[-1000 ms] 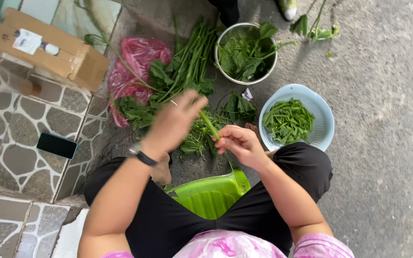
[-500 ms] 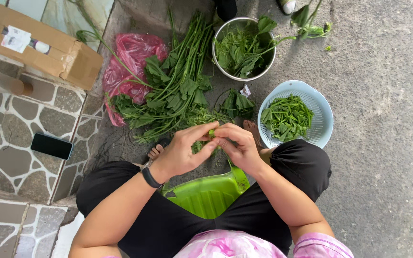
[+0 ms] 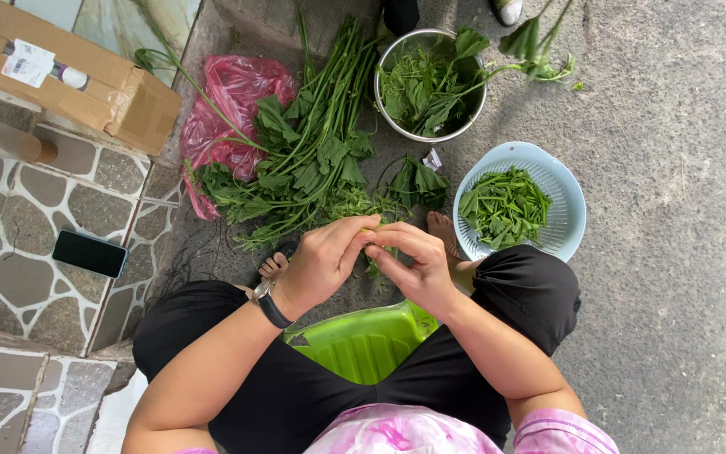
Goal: The person sits on a low stool and plucks leaves from green vegetable stems by hand. They place the separated leaves into a blue colander and discard the stems onto the ground. Another person assists by adding more vegetables to a metal bowl nearby.
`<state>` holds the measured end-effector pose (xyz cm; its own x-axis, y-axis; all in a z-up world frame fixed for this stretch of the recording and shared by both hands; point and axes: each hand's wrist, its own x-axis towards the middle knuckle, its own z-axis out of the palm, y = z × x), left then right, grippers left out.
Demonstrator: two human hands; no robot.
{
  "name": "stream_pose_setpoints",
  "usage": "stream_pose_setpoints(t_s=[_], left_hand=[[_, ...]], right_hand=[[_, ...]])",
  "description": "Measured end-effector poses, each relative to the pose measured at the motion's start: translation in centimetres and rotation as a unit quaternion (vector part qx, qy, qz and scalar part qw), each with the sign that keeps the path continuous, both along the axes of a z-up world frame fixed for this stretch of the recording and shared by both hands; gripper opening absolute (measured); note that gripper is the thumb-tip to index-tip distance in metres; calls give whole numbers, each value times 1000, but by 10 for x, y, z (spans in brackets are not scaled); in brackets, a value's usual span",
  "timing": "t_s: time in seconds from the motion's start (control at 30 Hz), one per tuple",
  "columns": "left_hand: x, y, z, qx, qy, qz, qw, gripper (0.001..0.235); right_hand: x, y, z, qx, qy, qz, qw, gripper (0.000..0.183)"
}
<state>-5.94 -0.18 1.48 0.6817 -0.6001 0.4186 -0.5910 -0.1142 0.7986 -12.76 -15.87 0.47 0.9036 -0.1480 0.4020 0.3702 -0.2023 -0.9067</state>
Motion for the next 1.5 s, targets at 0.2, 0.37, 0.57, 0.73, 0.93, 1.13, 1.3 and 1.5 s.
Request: stream_pose_setpoints(t_s=[0.2, 0.37, 0.57, 0.73, 0.93, 1.13, 1.3, 1.5], left_hand=[[4, -2, 5, 6, 2, 10, 1000, 18], [4, -1, 6, -9, -3, 26, 1000, 17], [6, 2, 6, -5, -25, 56, 998, 18], [3, 3, 11, 7, -31, 77, 996, 17], [11, 3, 16, -35, -25, 76, 996, 16], [16, 5, 15, -38, -11, 84, 996, 21], [19, 7, 14, -47, -9, 102, 994, 20], [18, 7, 9, -62, 15, 107, 992, 22]], right_hand=[[0, 1, -2, 2, -14, -6, 1000, 5], [0, 3, -1, 2, -21, -4, 1000, 5], [2, 3, -7, -1, -31, 5, 999, 5], [-2, 3, -11, -31, -32, 20, 999, 7], [3, 0, -20, -21, -59, 34, 997, 8], [6, -1, -27, -17, -73, 60, 995, 8], [10, -3, -35, -21, -74, 76, 994, 8], [10, 1, -32, -4, -49, 114, 992, 12]])
